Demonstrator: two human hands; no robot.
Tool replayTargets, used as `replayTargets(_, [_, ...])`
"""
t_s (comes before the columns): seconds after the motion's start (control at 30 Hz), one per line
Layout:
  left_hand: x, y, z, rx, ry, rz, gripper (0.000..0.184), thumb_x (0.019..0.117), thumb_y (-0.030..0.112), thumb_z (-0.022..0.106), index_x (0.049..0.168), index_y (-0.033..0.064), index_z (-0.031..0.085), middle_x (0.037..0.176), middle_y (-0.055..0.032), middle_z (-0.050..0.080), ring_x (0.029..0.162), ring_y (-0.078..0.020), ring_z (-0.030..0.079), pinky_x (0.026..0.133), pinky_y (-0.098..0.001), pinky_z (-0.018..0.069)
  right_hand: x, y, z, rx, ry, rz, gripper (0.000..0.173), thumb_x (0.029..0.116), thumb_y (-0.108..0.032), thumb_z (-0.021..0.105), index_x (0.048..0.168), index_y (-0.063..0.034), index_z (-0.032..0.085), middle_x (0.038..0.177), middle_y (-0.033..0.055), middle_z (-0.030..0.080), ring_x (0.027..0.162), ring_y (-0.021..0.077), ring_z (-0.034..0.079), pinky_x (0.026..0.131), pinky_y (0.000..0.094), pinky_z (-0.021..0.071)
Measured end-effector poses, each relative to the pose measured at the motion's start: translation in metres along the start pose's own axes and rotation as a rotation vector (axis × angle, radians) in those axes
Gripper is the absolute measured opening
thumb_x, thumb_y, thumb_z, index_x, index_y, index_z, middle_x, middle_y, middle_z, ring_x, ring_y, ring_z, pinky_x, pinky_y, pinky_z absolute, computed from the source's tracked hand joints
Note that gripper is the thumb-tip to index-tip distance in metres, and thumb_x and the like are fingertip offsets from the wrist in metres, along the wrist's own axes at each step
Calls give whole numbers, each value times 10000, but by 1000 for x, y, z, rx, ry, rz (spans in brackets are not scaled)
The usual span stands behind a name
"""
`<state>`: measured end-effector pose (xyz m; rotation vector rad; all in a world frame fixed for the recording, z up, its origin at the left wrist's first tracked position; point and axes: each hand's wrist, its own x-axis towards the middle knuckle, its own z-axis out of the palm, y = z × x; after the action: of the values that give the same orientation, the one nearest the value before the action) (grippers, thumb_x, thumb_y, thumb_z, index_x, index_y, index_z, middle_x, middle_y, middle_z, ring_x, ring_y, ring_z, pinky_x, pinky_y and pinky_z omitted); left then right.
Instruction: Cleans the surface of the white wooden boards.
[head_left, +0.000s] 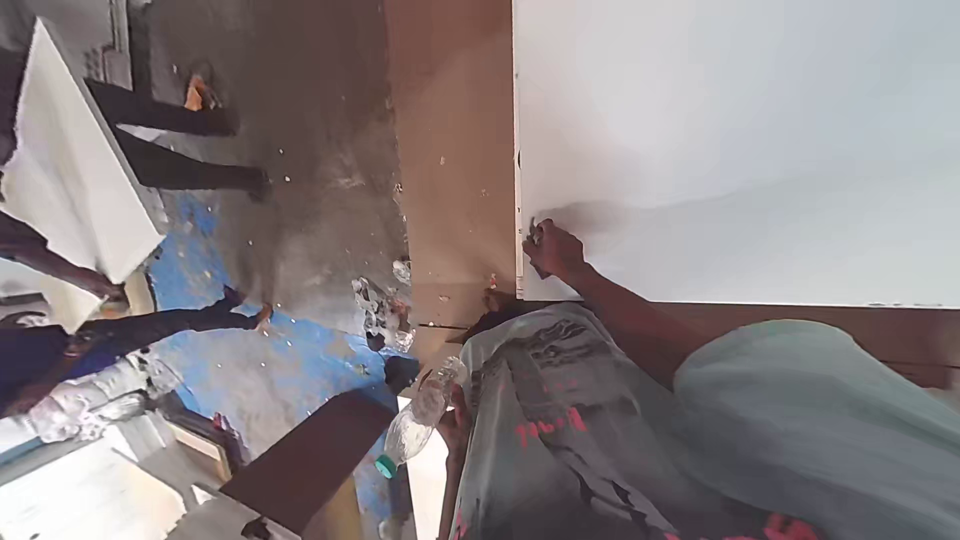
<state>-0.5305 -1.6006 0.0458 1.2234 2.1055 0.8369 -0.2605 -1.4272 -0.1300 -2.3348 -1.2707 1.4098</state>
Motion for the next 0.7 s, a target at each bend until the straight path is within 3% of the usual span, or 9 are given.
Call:
replayTargets(0.1, [27,-11,-8,-107,-61,47,423,976,125,619,1172,-239,527,1077,-161,674,1025,53,620,964,-152,495,-6,-20,18,108,157,149,640,908,-457,739,1306,12,562,1197,253,653,1100,439,654,847,640,529])
replayTargets(0.17, [46,-18,-25,-29,-110,-17,330,998,158,618,950,-168,636,843,-59,690,798,76,625,810,-155,538,-8,-23,28,122,178,174,631,913,-423,747,1321,18,552,1241,265,628,1153,441,630,885,630,527])
replayTargets(0.2, [59,-18,-32,53,-137,-81,380,1014,195,605,784,-105,643,684,-6,636,641,69,572,682,-165,517,-7,-23,32,124,196,162,619,924,-408,739,1345,1,545,1258,270,620,1156,445,628,889,632,526])
replayTargets(0.27, [85,-15,-48,201,-233,-189,525,1061,278,545,651,-48,587,555,-2,522,502,-8,479,558,-236,466,-8,-23,43,104,279,104,559,964,-343,699,1427,-76,534,1283,261,607,1135,446,637,868,626,537])
replayTargets(0.4, [135,-41,-81,250,-219,-119,528,1050,285,561,727,-127,622,658,-142,602,625,-127,564,687,-372,511,-13,-35,73,-74,373,117,504,1015,-233,582,1508,-170,501,1327,247,574,1172,455,603,823,616,546])
replayTargets(0.43, [147,-53,-84,192,-164,-43,483,1027,268,593,760,-132,635,693,-133,630,660,-79,583,703,-327,518,-10,-38,72,-120,366,131,500,1032,-259,559,1518,-171,484,1333,247,565,1185,460,593,822,622,546])
replayTargets(0.53, [176,-85,-99,-53,-155,134,434,1005,204,596,1096,-220,593,1035,-185,691,993,35,637,952,-166,501,-14,-41,73,-198,301,154,533,1056,-307,509,1568,-192,412,1385,253,536,1206,491,569,828,664,526])
replayTargets(0.63, [194,-86,-110,125,-196,71,460,1002,253,606,716,-107,600,637,-42,584,605,30,529,654,-207,479,-18,-41,77,-237,274,186,568,1048,-288,524,1591,-228,369,1421,251,514,1200,497,573,823,665,532])
replayTargets(0.7, [204,-79,-117,247,-326,7,526,1036,287,573,684,-103,596,583,-68,537,545,-64,490,621,-295,473,-20,-42,85,-254,278,221,603,1028,-231,547,1598,-222,351,1423,261,511,1194,505,577,810,668,536])
